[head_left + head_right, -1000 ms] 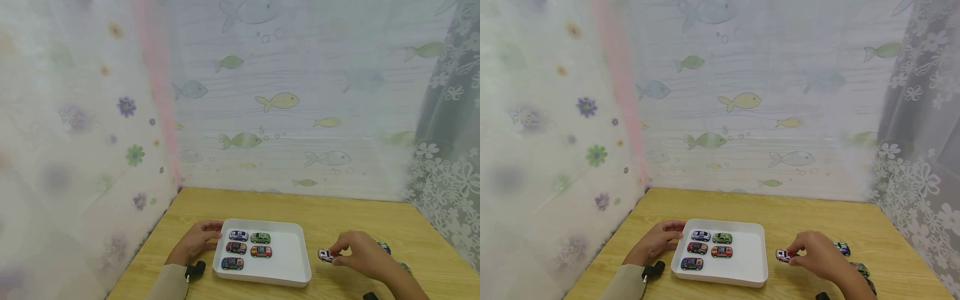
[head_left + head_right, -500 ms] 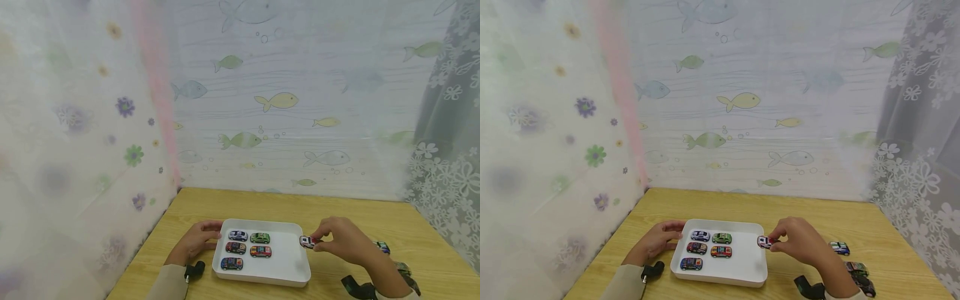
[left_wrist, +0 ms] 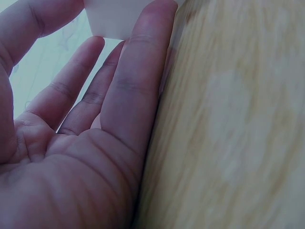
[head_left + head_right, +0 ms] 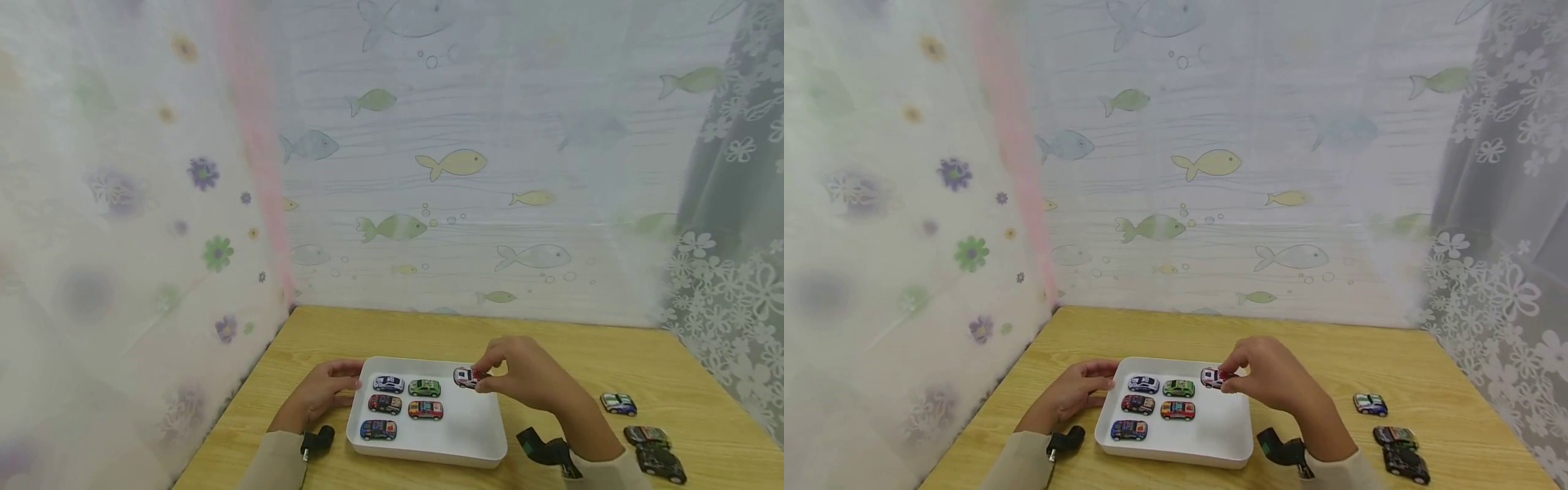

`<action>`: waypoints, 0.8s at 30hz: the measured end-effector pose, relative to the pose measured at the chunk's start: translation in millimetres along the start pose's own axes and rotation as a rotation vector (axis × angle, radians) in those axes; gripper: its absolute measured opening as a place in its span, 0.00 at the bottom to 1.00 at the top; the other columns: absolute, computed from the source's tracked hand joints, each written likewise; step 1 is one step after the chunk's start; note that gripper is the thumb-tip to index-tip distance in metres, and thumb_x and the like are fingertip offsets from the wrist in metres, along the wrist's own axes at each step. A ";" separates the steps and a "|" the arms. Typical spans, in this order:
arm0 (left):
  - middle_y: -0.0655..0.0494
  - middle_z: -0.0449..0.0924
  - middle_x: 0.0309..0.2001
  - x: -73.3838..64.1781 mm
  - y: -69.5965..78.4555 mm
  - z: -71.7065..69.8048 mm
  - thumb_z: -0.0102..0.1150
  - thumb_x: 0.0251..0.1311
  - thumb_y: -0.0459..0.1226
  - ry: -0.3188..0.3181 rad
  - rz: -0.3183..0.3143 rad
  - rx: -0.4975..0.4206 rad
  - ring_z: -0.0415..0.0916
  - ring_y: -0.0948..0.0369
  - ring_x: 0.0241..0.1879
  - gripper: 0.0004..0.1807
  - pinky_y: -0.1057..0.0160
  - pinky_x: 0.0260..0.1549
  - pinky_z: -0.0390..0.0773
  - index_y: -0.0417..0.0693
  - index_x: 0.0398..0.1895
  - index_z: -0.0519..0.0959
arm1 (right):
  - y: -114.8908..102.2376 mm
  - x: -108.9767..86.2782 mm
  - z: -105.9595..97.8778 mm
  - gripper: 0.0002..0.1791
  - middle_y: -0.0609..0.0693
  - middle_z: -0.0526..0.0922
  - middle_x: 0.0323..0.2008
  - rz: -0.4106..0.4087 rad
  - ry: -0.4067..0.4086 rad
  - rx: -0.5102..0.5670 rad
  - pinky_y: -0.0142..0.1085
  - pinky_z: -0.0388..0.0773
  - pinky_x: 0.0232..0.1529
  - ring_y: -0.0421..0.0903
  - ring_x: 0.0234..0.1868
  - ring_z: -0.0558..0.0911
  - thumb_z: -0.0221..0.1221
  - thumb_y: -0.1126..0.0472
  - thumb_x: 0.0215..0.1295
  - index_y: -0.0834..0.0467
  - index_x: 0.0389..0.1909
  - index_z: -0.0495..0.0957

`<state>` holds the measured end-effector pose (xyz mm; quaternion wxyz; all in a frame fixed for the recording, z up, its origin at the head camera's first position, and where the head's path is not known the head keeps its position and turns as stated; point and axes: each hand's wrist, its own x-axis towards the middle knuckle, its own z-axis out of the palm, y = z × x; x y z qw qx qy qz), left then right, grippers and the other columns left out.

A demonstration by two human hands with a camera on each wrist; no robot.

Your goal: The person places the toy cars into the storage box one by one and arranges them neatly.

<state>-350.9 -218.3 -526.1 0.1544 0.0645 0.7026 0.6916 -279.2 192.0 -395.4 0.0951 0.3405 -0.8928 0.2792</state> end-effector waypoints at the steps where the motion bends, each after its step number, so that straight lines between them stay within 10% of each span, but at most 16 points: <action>1: 0.43 0.78 0.64 -0.1 -0.2 -0.1 0.67 0.66 0.33 0.000 -0.001 0.000 0.82 0.53 0.56 0.28 0.51 0.52 0.87 0.40 0.68 0.75 | -1.9 1.9 0.9 0.09 0.32 0.84 0.33 -0.003 0.003 0.010 0.33 0.82 0.38 0.33 0.37 0.82 0.77 0.57 0.56 0.42 0.37 0.91; 24: 0.44 0.79 0.63 -0.7 1.2 0.0 0.70 0.64 0.36 0.008 0.003 0.010 0.82 0.53 0.56 0.28 0.50 0.51 0.87 0.40 0.67 0.76 | -17.4 32.2 57.8 0.08 0.32 0.84 0.33 -0.029 -0.115 0.027 0.32 0.80 0.38 0.32 0.36 0.79 0.77 0.55 0.55 0.44 0.36 0.92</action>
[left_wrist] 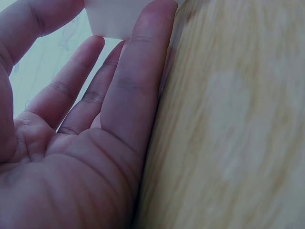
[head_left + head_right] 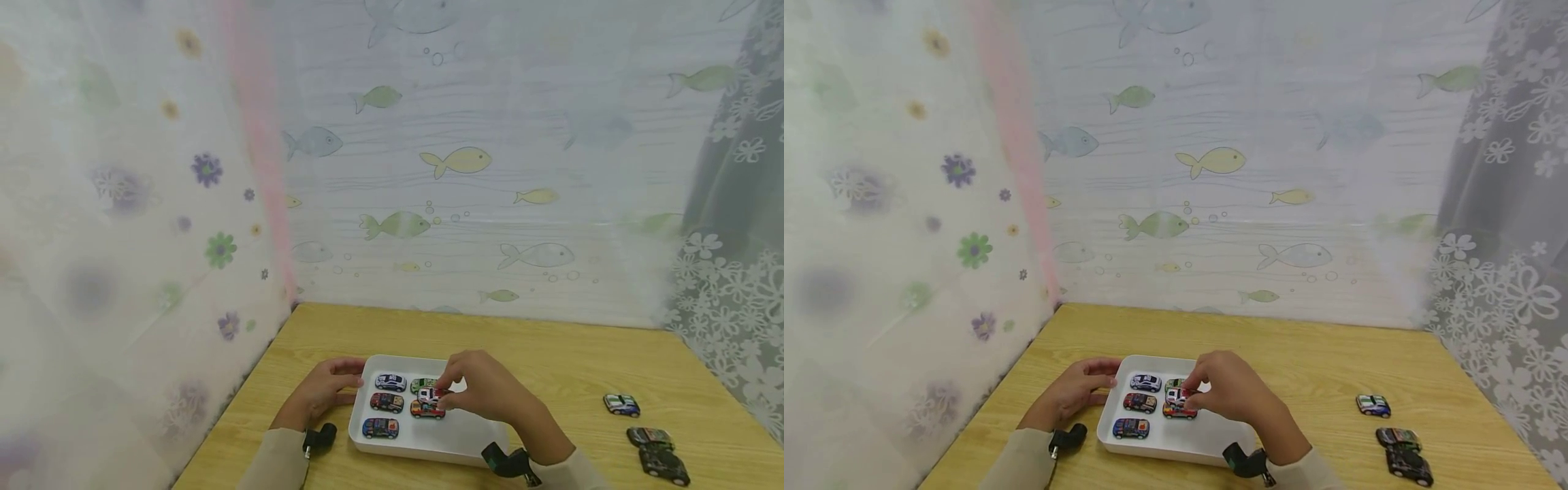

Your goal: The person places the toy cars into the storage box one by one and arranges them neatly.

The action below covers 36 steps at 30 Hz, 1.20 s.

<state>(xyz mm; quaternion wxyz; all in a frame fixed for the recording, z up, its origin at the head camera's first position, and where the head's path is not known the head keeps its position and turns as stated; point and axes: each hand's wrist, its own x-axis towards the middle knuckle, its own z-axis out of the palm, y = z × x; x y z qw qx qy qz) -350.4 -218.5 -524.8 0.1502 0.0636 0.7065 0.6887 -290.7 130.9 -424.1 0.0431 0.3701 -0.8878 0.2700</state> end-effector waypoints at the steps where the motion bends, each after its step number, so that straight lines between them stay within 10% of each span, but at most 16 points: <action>1: 0.44 0.79 0.63 0.1 0.4 0.1 0.70 0.64 0.36 0.001 -0.001 -0.001 0.82 0.53 0.56 0.28 0.50 0.51 0.87 0.40 0.67 0.76 | 0.0 1.2 2.6 0.08 0.32 0.84 0.33 -0.002 -0.005 -0.005 0.32 0.80 0.39 0.32 0.36 0.79 0.77 0.55 0.55 0.44 0.36 0.92; 36: 0.44 0.79 0.62 -0.5 0.9 1.3 0.69 0.63 0.32 0.011 -0.010 -0.022 0.81 0.53 0.55 0.28 0.51 0.52 0.87 0.39 0.67 0.75 | -0.1 9.6 53.7 0.07 0.30 0.82 0.24 0.108 -0.140 0.051 0.26 0.74 0.29 0.29 0.26 0.75 0.79 0.55 0.51 0.46 0.27 0.90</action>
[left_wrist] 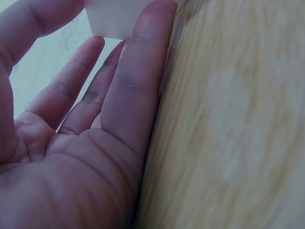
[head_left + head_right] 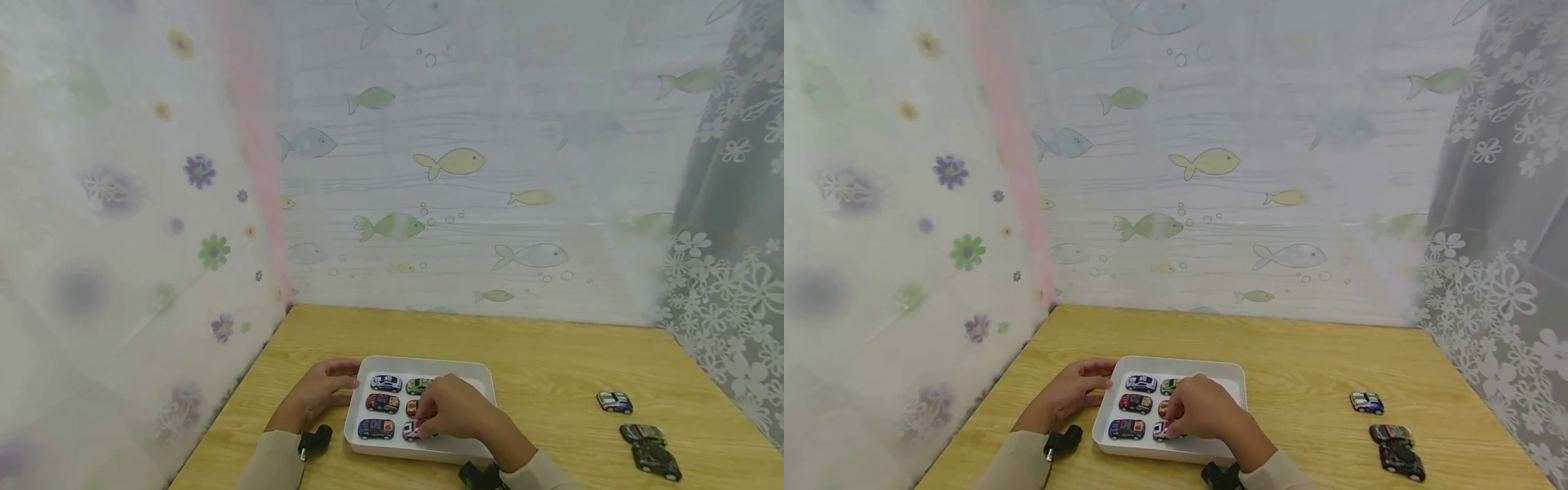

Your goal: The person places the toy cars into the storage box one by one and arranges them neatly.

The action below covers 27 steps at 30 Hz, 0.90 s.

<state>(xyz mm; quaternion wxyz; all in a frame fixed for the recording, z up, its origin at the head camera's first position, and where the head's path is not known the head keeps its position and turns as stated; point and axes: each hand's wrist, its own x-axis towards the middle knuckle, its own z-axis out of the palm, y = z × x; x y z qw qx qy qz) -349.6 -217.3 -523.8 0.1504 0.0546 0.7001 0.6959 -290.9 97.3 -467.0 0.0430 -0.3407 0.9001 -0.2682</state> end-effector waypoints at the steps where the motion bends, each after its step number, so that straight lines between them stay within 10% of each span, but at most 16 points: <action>1: 0.44 0.79 0.63 -0.2 0.6 0.3 0.69 0.63 0.32 0.001 -0.002 -0.001 0.81 0.53 0.55 0.28 0.51 0.52 0.87 0.39 0.67 0.75 | -0.4 0.0 0.1 0.07 0.30 0.83 0.24 0.004 -0.003 0.000 0.26 0.74 0.29 0.29 0.26 0.75 0.79 0.55 0.51 0.46 0.27 0.90; 27: 0.43 0.78 0.64 -1.7 2.4 0.8 0.69 0.64 0.33 -0.005 -0.002 0.013 0.81 0.53 0.56 0.30 0.50 0.52 0.86 0.38 0.68 0.74 | -0.4 -0.4 -0.4 0.07 0.30 0.81 0.24 0.043 -0.011 -0.061 0.27 0.74 0.30 0.30 0.27 0.74 0.80 0.54 0.49 0.45 0.26 0.90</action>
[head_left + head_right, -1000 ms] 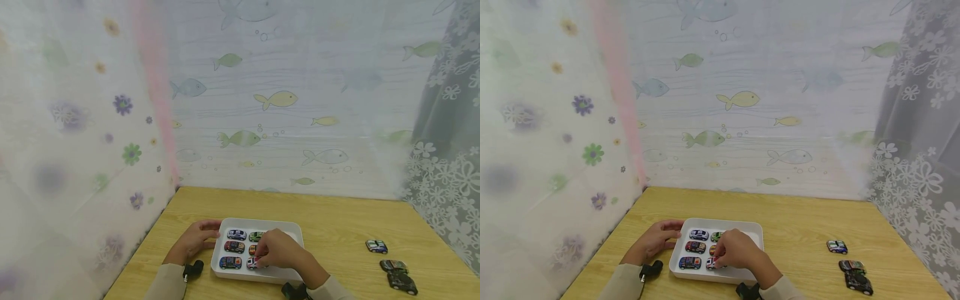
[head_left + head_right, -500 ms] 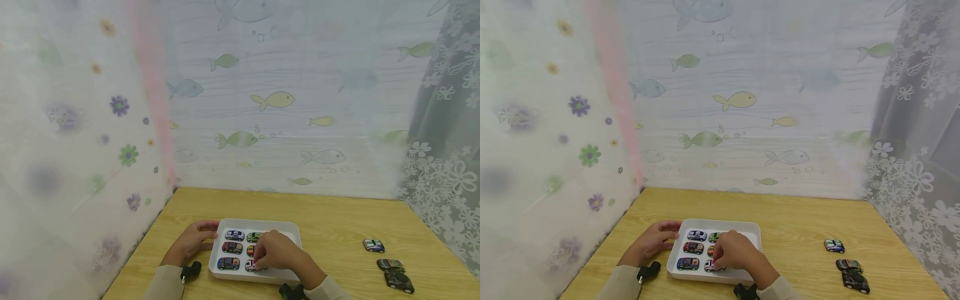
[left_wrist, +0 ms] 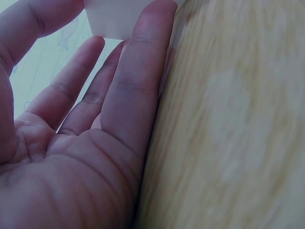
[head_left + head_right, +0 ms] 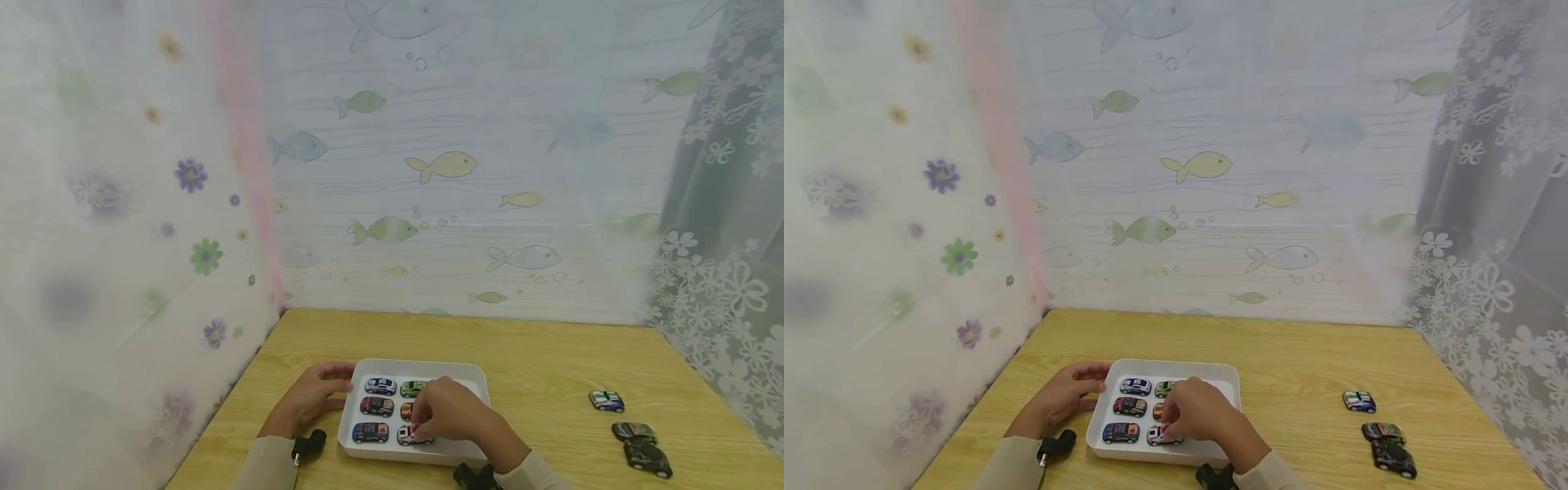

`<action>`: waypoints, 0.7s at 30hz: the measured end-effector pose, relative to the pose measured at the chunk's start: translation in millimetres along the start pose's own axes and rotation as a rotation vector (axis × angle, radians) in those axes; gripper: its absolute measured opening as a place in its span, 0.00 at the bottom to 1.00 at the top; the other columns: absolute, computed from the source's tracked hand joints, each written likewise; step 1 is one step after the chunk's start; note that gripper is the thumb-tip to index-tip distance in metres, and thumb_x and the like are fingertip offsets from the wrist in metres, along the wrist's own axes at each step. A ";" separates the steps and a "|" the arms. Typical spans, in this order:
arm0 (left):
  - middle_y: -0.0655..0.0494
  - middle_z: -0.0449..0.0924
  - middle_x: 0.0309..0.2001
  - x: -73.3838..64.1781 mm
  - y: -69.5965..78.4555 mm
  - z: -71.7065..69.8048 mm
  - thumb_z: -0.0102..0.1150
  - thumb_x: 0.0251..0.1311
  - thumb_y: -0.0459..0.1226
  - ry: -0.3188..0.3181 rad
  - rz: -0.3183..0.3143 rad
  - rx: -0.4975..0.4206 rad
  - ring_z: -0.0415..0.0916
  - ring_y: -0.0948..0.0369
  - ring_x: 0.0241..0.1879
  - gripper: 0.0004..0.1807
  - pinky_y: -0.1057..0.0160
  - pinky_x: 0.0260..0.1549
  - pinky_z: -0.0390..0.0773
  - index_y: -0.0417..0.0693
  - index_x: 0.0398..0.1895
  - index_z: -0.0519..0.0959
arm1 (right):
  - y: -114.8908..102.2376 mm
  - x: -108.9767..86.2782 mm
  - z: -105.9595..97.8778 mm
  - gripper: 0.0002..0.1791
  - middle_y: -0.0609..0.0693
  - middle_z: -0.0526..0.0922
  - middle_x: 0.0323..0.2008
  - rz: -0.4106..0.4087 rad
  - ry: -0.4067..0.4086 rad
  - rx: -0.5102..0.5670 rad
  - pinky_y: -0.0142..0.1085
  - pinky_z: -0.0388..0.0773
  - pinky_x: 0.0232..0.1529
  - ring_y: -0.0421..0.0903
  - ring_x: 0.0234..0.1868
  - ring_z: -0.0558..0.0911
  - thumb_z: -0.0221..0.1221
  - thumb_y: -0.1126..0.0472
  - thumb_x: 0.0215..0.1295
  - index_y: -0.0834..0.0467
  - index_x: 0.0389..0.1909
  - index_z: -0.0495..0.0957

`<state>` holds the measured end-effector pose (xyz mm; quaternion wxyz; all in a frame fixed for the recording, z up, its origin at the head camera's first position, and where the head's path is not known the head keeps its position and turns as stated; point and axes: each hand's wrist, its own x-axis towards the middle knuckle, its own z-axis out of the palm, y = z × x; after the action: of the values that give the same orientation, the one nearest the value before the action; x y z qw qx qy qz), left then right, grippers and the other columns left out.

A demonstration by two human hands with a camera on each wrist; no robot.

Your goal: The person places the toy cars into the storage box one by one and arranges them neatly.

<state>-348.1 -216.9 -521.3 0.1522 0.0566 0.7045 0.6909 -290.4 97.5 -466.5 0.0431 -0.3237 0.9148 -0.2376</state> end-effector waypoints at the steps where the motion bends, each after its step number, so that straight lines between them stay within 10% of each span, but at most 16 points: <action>1: 0.43 0.78 0.64 -0.3 0.0 -0.1 0.69 0.64 0.33 0.000 -0.001 -0.001 0.81 0.53 0.56 0.29 0.50 0.53 0.86 0.38 0.69 0.74 | 0.4 -0.5 -1.2 0.07 0.30 0.81 0.24 -0.005 0.005 0.001 0.27 0.74 0.30 0.30 0.28 0.75 0.80 0.54 0.49 0.45 0.26 0.90; 21: 0.41 0.78 0.63 1.1 -3.8 -1.9 0.68 0.65 0.32 -0.017 0.018 -0.002 0.81 0.53 0.55 0.28 0.50 0.52 0.87 0.37 0.68 0.74 | 32.2 -38.1 -52.4 0.05 0.33 0.86 0.33 -0.005 0.127 0.025 0.31 0.79 0.35 0.33 0.35 0.80 0.73 0.53 0.61 0.47 0.37 0.90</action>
<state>-349.3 -218.5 -525.2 0.1523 0.0687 0.7018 0.6925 -291.1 164.1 -438.0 -0.0115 -0.3095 0.9120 -0.2690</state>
